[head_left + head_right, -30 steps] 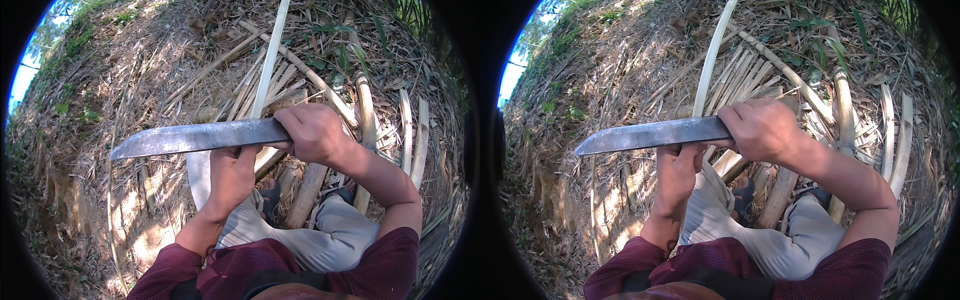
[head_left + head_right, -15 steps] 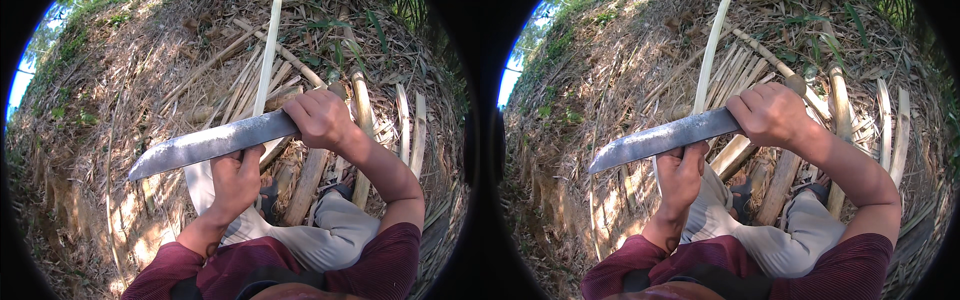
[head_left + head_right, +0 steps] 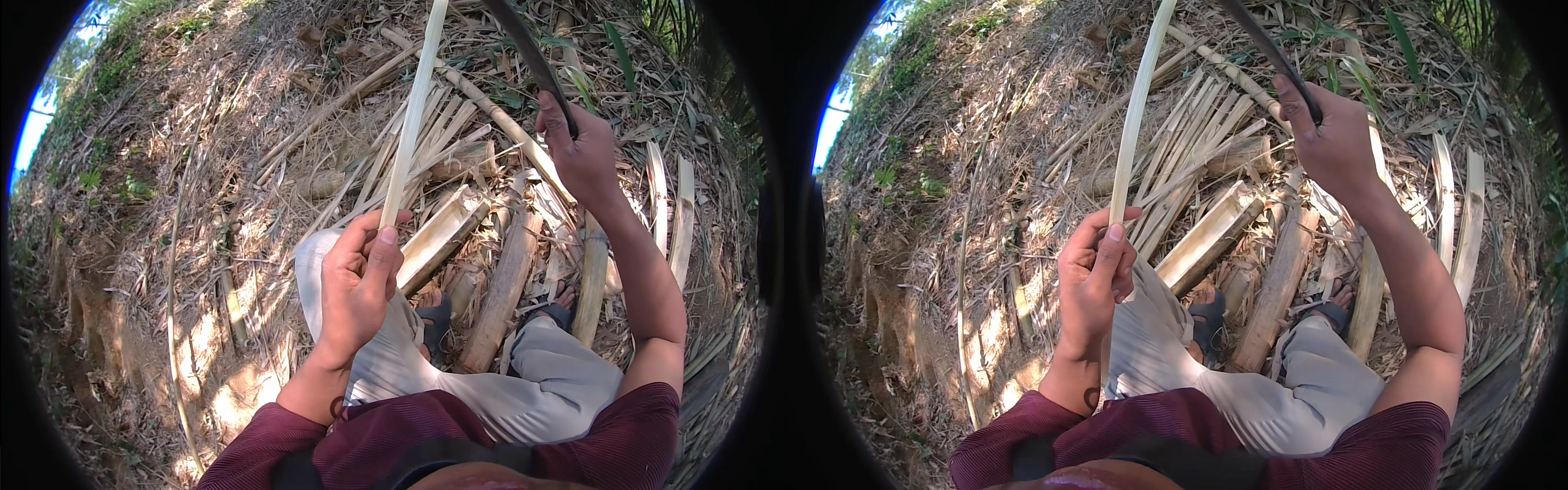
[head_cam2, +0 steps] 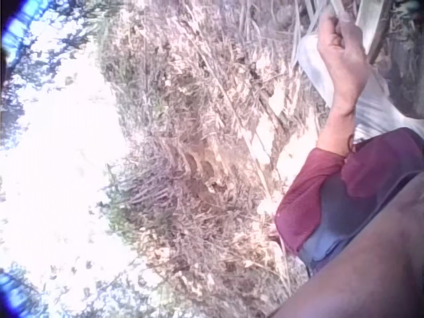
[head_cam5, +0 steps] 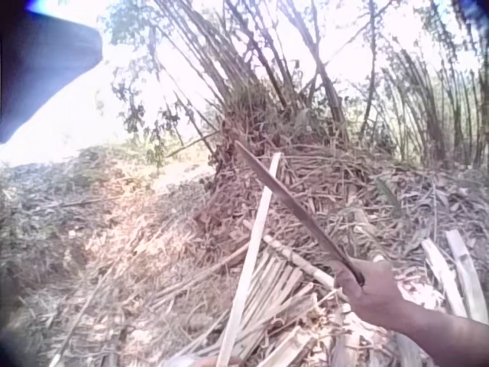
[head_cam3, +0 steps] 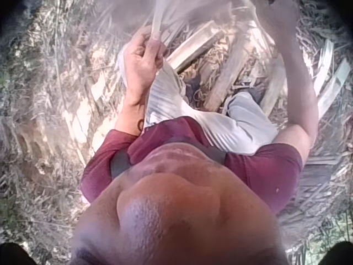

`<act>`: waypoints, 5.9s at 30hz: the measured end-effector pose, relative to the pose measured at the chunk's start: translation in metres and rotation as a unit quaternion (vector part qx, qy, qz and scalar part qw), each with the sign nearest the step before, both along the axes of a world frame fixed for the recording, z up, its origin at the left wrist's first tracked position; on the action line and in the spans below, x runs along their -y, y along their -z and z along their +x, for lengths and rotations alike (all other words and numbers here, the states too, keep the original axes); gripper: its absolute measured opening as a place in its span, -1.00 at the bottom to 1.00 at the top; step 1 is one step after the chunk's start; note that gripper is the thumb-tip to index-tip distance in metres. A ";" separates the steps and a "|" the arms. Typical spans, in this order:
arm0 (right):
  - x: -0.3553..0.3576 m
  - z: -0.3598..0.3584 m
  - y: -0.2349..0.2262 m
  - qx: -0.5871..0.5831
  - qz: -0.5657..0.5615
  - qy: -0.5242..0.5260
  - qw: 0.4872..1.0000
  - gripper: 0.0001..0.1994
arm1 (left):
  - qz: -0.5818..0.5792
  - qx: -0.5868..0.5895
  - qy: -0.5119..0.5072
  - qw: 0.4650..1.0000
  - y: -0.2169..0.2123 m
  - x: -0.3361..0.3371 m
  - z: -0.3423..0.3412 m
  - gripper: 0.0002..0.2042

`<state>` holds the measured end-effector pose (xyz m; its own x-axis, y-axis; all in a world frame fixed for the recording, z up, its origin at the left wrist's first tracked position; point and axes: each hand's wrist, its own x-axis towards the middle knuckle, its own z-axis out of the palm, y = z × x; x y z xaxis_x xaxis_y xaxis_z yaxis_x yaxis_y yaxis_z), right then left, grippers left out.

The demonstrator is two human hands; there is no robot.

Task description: The person holds a thin strip of bamboo and pulls a machete along it to shave and thin the material.

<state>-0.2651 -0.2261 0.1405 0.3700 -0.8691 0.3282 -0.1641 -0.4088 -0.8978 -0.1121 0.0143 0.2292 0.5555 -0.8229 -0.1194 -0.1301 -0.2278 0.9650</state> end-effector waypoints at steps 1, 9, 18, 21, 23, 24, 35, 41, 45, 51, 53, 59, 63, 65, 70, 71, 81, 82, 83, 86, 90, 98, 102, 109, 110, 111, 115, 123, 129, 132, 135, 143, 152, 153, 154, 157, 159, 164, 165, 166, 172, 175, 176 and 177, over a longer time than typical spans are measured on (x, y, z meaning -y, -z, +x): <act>-0.009 0.006 -0.011 0.024 0.056 -0.048 0.997 -0.45 | -0.008 0.005 -0.003 1.000 -0.002 -0.001 0.000 -0.74; -0.049 0.035 -0.049 0.113 0.289 -0.216 0.926 -0.57 | 0.034 -0.023 0.086 0.995 -0.006 -0.001 0.006 -0.75; -0.062 0.043 -0.056 0.164 0.294 -0.244 0.909 -0.72 | 0.054 -0.018 0.110 0.992 -0.018 0.019 0.016 -0.72; -0.067 0.051 -0.043 0.128 0.120 -0.204 0.963 -0.67 | 0.065 -0.071 0.119 0.988 -0.024 0.026 0.017 -0.74; -0.066 0.049 -0.040 0.094 -0.023 -0.185 0.978 -0.61 | 0.038 -0.064 0.093 0.993 -0.018 0.033 0.018 -0.74; -0.066 0.043 -0.040 0.071 -0.083 -0.192 0.975 -0.59 | 0.035 -0.050 0.065 0.996 -0.021 0.034 0.010 -0.76; -0.070 0.038 -0.027 -0.010 -0.414 -0.148 0.898 -0.61 | -0.021 0.249 -0.020 0.968 0.003 0.008 -0.008 -0.88; -0.058 0.038 -0.021 -0.024 -0.473 -0.126 0.871 -0.66 | -0.081 0.265 -0.001 0.961 0.018 0.005 -0.007 -0.85; -0.052 0.035 -0.014 -0.051 -0.484 -0.100 0.868 -0.68 | -0.062 0.168 -0.011 0.984 0.013 0.014 -0.015 -0.85; -0.036 0.034 -0.001 -0.067 -0.478 -0.093 0.871 -0.70 | 0.001 0.100 -0.036 0.994 -0.003 0.018 -0.026 -0.76; -0.018 0.031 0.010 -0.118 -0.405 -0.041 0.906 -0.71 | 0.006 0.125 -0.017 0.992 -0.001 0.013 -0.025 -0.74; 0.054 -0.008 0.039 -0.101 0.008 0.114 0.988 -0.34 | -0.001 0.062 -0.027 0.998 0.004 -0.013 -0.001 -0.73; 0.019 0.005 0.017 -0.024 -0.031 0.051 0.998 -0.40 | -0.010 0.074 -0.011 0.997 0.011 0.004 0.008 -0.75; -0.011 0.018 0.004 0.029 -0.003 -0.044 0.999 -0.55 | -0.009 0.051 -0.005 0.999 0.011 0.003 0.013 -0.77; -0.053 0.027 -0.003 0.012 -0.352 -0.126 0.927 -0.72 | 0.004 0.003 -0.006 1.000 0.001 0.014 0.003 -0.79; -0.060 0.032 -0.006 0.017 -0.379 -0.135 0.915 -0.73 | 0.013 0.002 0.000 1.000 0.000 0.013 0.003 -0.79; -0.075 0.040 -0.013 -0.057 -0.386 -0.147 0.909 -0.75 | -0.003 0.154 -0.030 0.988 0.010 0.002 0.009 -0.85; -0.074 0.039 -0.012 -0.060 -0.392 -0.142 0.907 -0.75 | -0.028 0.183 -0.022 0.982 0.017 0.001 0.009 -0.85; -0.072 0.038 -0.010 -0.055 -0.395 -0.146 0.905 -0.76 | -0.053 0.211 -0.013 0.976 0.021 -0.001 0.009 -0.84; -0.064 0.037 -0.002 -0.047 -0.406 -0.150 0.900 -0.79 | -0.097 0.289 0.017 0.952 0.024 -0.002 0.006 -0.84; -0.041 0.039 0.012 -0.105 -0.340 -0.069 0.932 -0.83 | -0.006 0.259 -0.032 0.965 0.007 -0.015 0.000 -0.78; -0.002 0.024 0.010 -0.002 0.156 -0.055 0.986 -0.46 | 0.039 0.123 0.033 0.991 0.004 -0.015 0.007 -0.74; -0.033 0.044 -0.029 0.109 0.341 -0.164 0.919 -0.57 | 0.054 -0.009 0.034 0.998 0.011 -0.022 0.006 -0.73; -0.042 0.042 -0.035 0.224 0.351 -0.238 0.877 -0.72 | 0.045 0.011 0.115 0.992 0.025 -0.018 -0.002 -0.71; -0.043 0.042 -0.035 0.227 0.354 -0.244 0.874 -0.72 | 0.036 0.003 0.110 0.993 0.025 -0.014 -0.003 -0.70; -0.044 0.042 -0.037 0.230 0.357 -0.250 0.870 -0.71 | 0.027 -0.005 0.105 0.994 0.023 -0.006 -0.003 -0.68; -0.049 0.039 -0.042 0.216 0.340 -0.254 0.879 -0.74 | 0.127 -0.125 0.160 0.971 -0.013 0.022 0.006 -0.63; -0.066 0.030 -0.015 0.052 -0.245 -0.106 0.962 -0.87 | 0.077 0.291 0.041 0.953 -0.002 0.032 0.000 -0.67; -0.094 0.028 -0.033 -0.151 -0.369 -0.120 0.909 -0.87 | -0.026 0.472 0.003 0.881 0.014 0.026 0.003 -0.93; -0.092 0.033 -0.025 -0.144 -0.404 -0.098 0.898 -0.93 | -0.007 0.549 0.001 0.836 0.019 0.022 0.008 -0.94; -0.092 0.030 -0.024 -0.160 -0.430 -0.072 0.885 -0.93 | 0.018 0.556 -0.010 0.831 0.017 0.024 0.002 -0.90; -0.077 0.025 -0.024 -0.208 -0.462 -0.018 0.862 -0.94 | 0.037 0.519 -0.012 0.854 0.020 0.032 0.000 -0.79; 0.052 -0.021 0.001 -0.330 -0.250 0.136 0.900 -0.79 | 0.088 0.518 -0.037 0.850 0.030 -0.007 0.019 -0.82; 0.047 -0.017 -0.001 -0.287 -0.233 0.127 0.920 -0.80 | 0.095 0.530 -0.048 0.842 0.027 -0.007 0.022 -0.83; 0.034 -0.012 0.004 -0.244 -0.219 0.111 0.938 -0.81 | 0.130 0.510 -0.068 0.848 0.024 -0.002 0.019 -0.84; -0.020 0.003 -0.008 -0.147 -0.270 0.024 0.951 -0.85 | -0.020 0.542 -0.073 0.837 0.030 0.019 0.021 -0.83; -0.052 0.016 -0.017 -0.148 -0.319 -0.042 0.935 -0.86 | 0.025 0.438 -0.079 0.895 0.032 0.027 0.017 -0.81; -0.067 0.033 -0.006 -0.122 -0.378 -0.077 0.915 -0.94 | -0.031 0.122 -0.154 0.980 0.032 0.031 0.015 -0.69; -0.066 0.034 -0.007 -0.121 -0.379 -0.076 0.914 -0.94 | -0.056 -0.009 -0.170 0.984 0.028 0.030 0.014 -0.68; -0.067 0.033 -0.006 -0.124 -0.379 -0.074 0.914 -0.94 | -0.053 -0.090 -0.125 0.987 0.023 0.028 0.013 -0.72; -0.073 0.032 -0.013 -0.126 -0.400 -0.101 0.902 -0.89 | -0.081 -0.188 -0.091 0.975 0.015 0.022 0.020 -0.80; -0.072 0.031 -0.013 -0.124 -0.405 -0.097 0.901 -0.88 | -0.082 -0.257 -0.080 0.960 0.010 0.020 0.023 -0.90; -0.072 0.033 -0.013 -0.117 -0.410 -0.096 0.899 -0.88 | -0.077 -0.270 -0.068 0.957 0.011 0.018 0.025 -0.91; -0.072 0.034 -0.013 -0.111 -0.416 -0.095 0.898 -0.89 | -0.072 -0.283 -0.056 0.955 0.011 0.017 0.027 -0.91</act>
